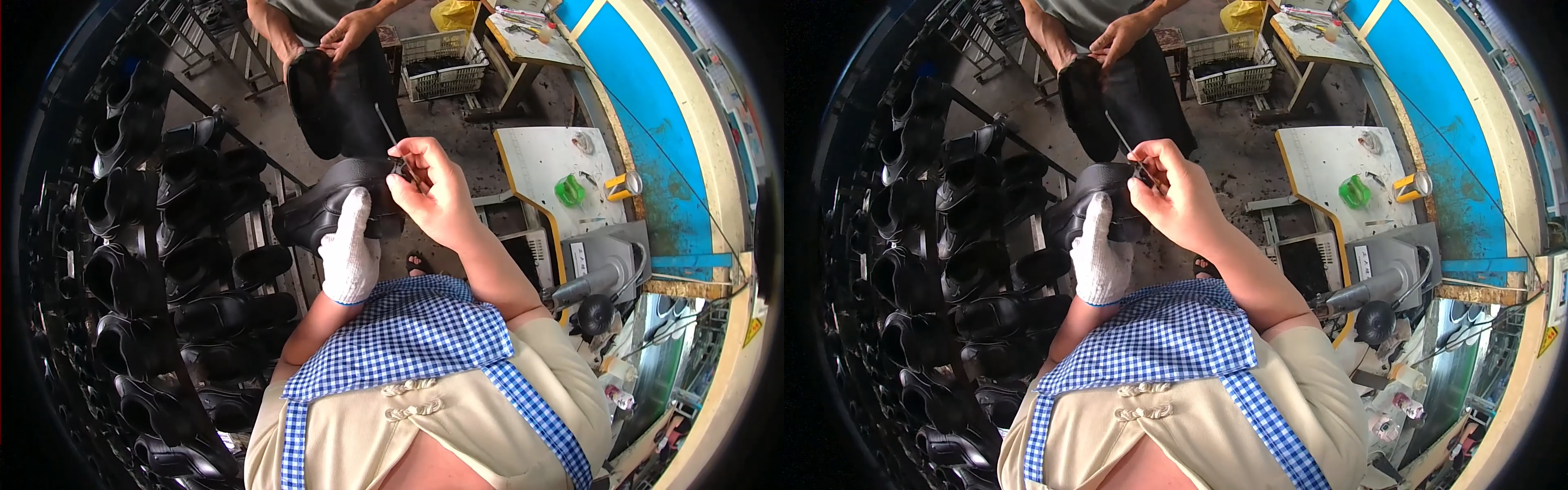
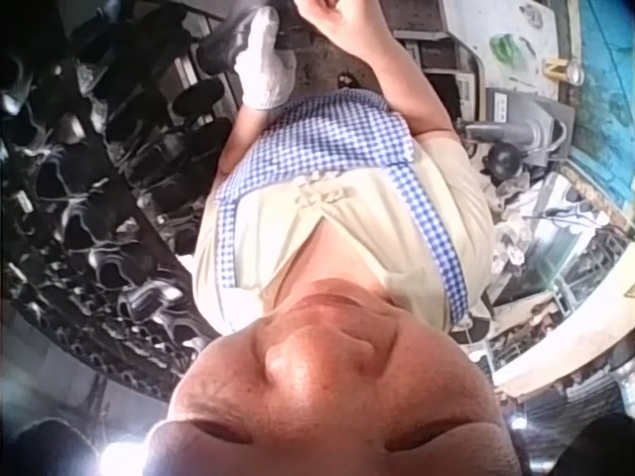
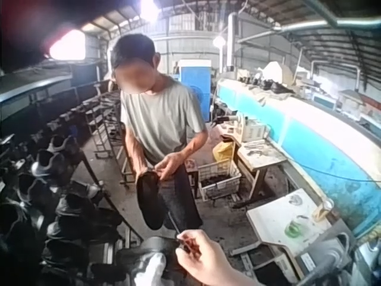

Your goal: Trimming excess material from the soles and edges of black shoes using a small knife.

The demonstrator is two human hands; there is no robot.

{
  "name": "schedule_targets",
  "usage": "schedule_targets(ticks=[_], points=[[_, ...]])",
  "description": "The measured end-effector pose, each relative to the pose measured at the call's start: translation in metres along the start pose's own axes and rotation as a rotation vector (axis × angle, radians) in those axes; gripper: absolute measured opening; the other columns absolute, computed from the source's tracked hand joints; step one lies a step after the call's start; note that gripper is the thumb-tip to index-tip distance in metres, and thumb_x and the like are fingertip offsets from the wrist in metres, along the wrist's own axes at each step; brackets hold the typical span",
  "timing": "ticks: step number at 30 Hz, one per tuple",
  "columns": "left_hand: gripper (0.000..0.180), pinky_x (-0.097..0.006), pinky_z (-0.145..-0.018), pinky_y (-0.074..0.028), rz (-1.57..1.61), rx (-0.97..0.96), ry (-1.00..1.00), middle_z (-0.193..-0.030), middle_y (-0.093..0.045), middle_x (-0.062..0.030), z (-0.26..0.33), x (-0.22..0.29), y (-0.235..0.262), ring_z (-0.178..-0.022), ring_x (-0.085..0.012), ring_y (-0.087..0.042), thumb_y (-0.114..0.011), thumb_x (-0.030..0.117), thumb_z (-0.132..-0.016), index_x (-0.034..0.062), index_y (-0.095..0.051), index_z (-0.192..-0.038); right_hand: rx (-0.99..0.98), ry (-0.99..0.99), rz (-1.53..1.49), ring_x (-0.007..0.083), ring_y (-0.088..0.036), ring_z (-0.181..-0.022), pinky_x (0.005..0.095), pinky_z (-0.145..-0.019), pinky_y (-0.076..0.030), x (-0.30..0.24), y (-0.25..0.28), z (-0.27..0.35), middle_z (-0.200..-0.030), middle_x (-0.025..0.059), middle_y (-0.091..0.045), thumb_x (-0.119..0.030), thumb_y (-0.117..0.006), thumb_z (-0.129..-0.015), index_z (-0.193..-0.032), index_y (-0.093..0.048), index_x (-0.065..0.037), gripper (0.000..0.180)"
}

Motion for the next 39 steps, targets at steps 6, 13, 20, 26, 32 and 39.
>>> schedule_targets(ticks=[6, 13, 20, 26, 32, 39], points=[[0.027, -0.032, -0.081, -0.056, 0.021, -0.039, 0.116, -0.107, -0.066, -0.0087, 0.006, 0.021, -0.019, -0.096, -0.0195, -0.065, -0.062, 0.015, -0.093, 0.0056, -0.061, -0.118, -0.157, -0.383, -0.504, -0.0005, -0.041, -0.058, 0.0154, -0.046, -0.031, 0.013, 0.005, -0.006, -0.082, -0.004, -0.052, -0.005, -0.063, -0.09, -0.111, -0.054, -0.006, 0.023], [0.029, -0.032, -0.071, -0.058, -0.118, -0.078, 0.22, -0.1, -0.068, -0.0118, 0.001, 0.021, -0.013, -0.084, -0.0208, -0.068, -0.061, 0.019, -0.092, 0.0018, -0.061, -0.115, -0.171, -0.193, -0.274, 0.0005, -0.047, -0.07, 0.0161, -0.059, -0.041, 0.01, 0.004, -0.02, -0.086, -0.0043, -0.053, -0.007, -0.065, -0.091, -0.109, -0.055, -0.005, 0.021], [0.034, -0.034, -0.076, -0.059, 0.336, -0.086, 0.426, -0.105, -0.067, -0.0125, -0.008, 0.005, -0.009, -0.09, -0.0228, -0.068, -0.052, 0.025, -0.097, 0.0008, -0.057, -0.12, -0.296, -0.059, 0.041, 0.0026, -0.049, -0.07, 0.0211, -0.064, -0.044, -0.006, 0.003, -0.013, -0.08, -0.0018, -0.056, -0.007, -0.072, -0.086, -0.107, -0.06, -0.001, 0.025], [0.033, -0.035, -0.076, -0.06, 0.395, -0.057, 0.374, -0.106, -0.067, -0.0119, -0.009, 0.016, -0.002, -0.091, -0.0231, -0.069, -0.05, 0.025, -0.097, 0.0015, -0.057, -0.118, -0.239, 0.328, 0.416, 0.0176, -0.057, -0.062, 0.0285, -0.057, -0.046, -0.044, 0.032, 0.014, -0.08, 0.0075, -0.057, 0.0, -0.068, -0.084, -0.12, -0.066, -0.009, 0.037], [0.03, -0.032, -0.083, -0.057, 0.341, -0.128, 0.363, -0.109, -0.066, -0.0107, -0.006, 0.018, -0.006, -0.096, -0.0202, -0.067, -0.053, 0.021, -0.097, 0.0009, -0.057, -0.119, -0.281, 0.224, 0.549, 0.0169, -0.058, -0.064, 0.0282, -0.056, -0.046, -0.042, 0.03, 0.025, -0.079, 0.0069, -0.057, 0.002, -0.068, -0.083, -0.112, -0.071, -0.01, 0.032], [0.031, -0.034, -0.086, -0.056, 0.28, -0.048, 0.309, -0.112, -0.065, -0.0121, -0.009, 0.018, -0.003, -0.099, -0.022, -0.066, -0.052, 0.02, -0.097, 0.0016, -0.056, -0.121, -0.24, 0.242, 0.641, 0.0172, -0.057, -0.061, 0.0299, -0.054, -0.046, -0.046, 0.025, 0.029, -0.078, 0.006, -0.056, 0.0, -0.069, -0.083, -0.113, -0.071, -0.012, 0.032]])
Point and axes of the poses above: each hand's wrist, its own z-axis away from the middle knuckle, its own y-axis out of the back of the hand, x = y × z, the point moved 7 cm from there along -z, towards the middle knuckle
